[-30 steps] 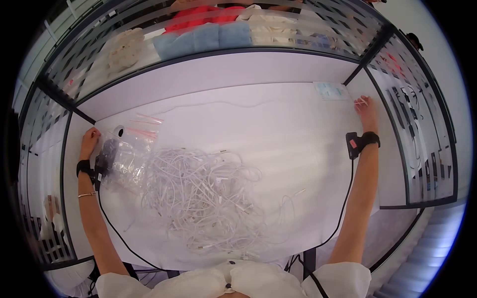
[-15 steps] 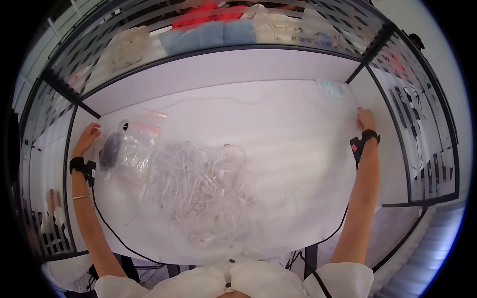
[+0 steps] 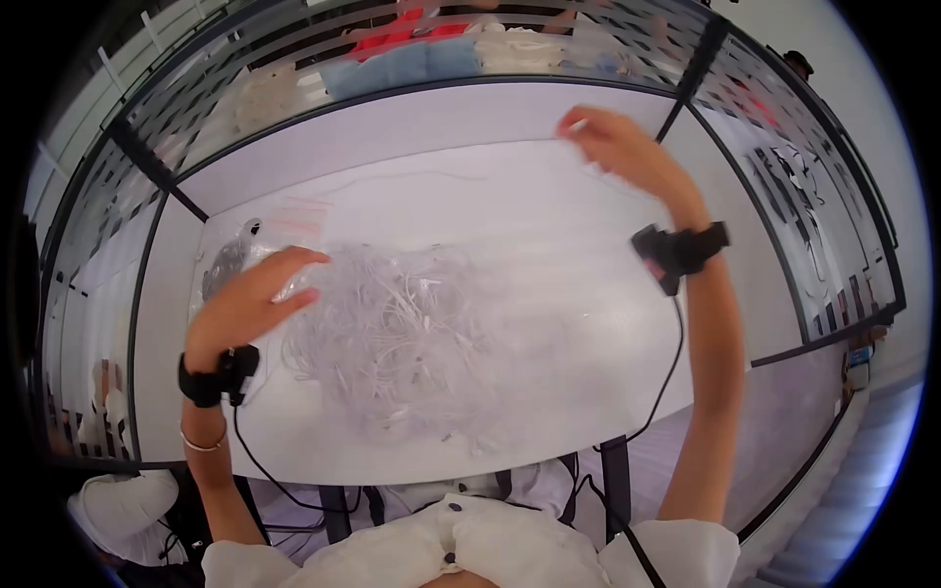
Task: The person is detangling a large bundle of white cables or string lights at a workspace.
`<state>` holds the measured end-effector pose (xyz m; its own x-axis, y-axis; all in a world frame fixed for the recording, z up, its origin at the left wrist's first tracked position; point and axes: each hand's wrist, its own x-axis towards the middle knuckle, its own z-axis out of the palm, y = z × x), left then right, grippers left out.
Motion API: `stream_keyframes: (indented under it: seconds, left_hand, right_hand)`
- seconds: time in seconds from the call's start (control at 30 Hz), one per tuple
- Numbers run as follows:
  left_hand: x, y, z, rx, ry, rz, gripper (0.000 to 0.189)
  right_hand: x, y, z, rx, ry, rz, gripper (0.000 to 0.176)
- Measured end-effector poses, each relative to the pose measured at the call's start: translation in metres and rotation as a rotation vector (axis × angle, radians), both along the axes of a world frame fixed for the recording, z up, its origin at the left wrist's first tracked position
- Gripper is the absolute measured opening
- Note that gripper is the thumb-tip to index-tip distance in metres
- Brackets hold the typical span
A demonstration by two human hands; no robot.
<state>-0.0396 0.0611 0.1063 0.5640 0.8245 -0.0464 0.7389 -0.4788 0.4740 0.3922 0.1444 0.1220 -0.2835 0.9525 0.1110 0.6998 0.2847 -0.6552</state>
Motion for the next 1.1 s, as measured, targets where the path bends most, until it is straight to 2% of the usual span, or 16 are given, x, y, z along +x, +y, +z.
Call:
stream_keyframes:
  seconds: [0.03,0.1,0.17,0.2,0.27,0.4,0.53,0.73,0.87,1.1]
  left_hand:
    - [0.010,-0.006,-0.007,0.017,0.003,-0.067,0.042]
    - [0.025,-0.018,-0.019,0.037,-0.017,-0.118,0.044]
    - [0.033,-0.023,-0.037,0.068,-0.052,-0.139,0.044]
    - [0.037,-0.026,-0.041,0.074,-0.071,-0.143,0.044]
    - [0.043,-0.026,-0.051,0.062,-0.137,-0.170,0.041]
    - [0.047,-0.021,-0.075,0.099,-0.221,-0.058,0.033]
    - [0.050,-0.014,-0.078,0.043,-0.296,0.008,0.020]
    - [0.053,-0.018,-0.085,0.023,-0.464,0.044,0.011]
    - [0.057,-0.021,-0.088,0.043,-0.484,0.060,0.011]
    - [0.059,-0.036,-0.084,0.143,-0.496,0.108,0.011]
  right_hand:
    - [-0.026,-0.016,-0.002,-0.034,-0.026,0.107,0.022]
    - [-0.062,-0.036,-0.015,-0.146,-0.282,0.154,0.026]
    - [-0.081,-0.053,-0.038,0.010,-0.442,0.299,0.026]
    - [-0.089,-0.058,-0.048,0.007,-0.464,0.329,0.025]
    - [-0.102,-0.067,-0.060,-0.016,-0.431,0.323,0.024]
    - [-0.114,-0.083,-0.073,-0.047,-0.353,0.254,0.026]
    - [-0.122,-0.095,-0.084,0.043,-0.259,0.189,0.023]
    - [-0.132,-0.103,-0.089,0.006,0.154,0.301,0.020]
    - [-0.137,-0.106,-0.104,0.049,0.253,0.363,0.014]
    - [-0.149,-0.126,-0.102,0.101,0.213,0.236,0.023]
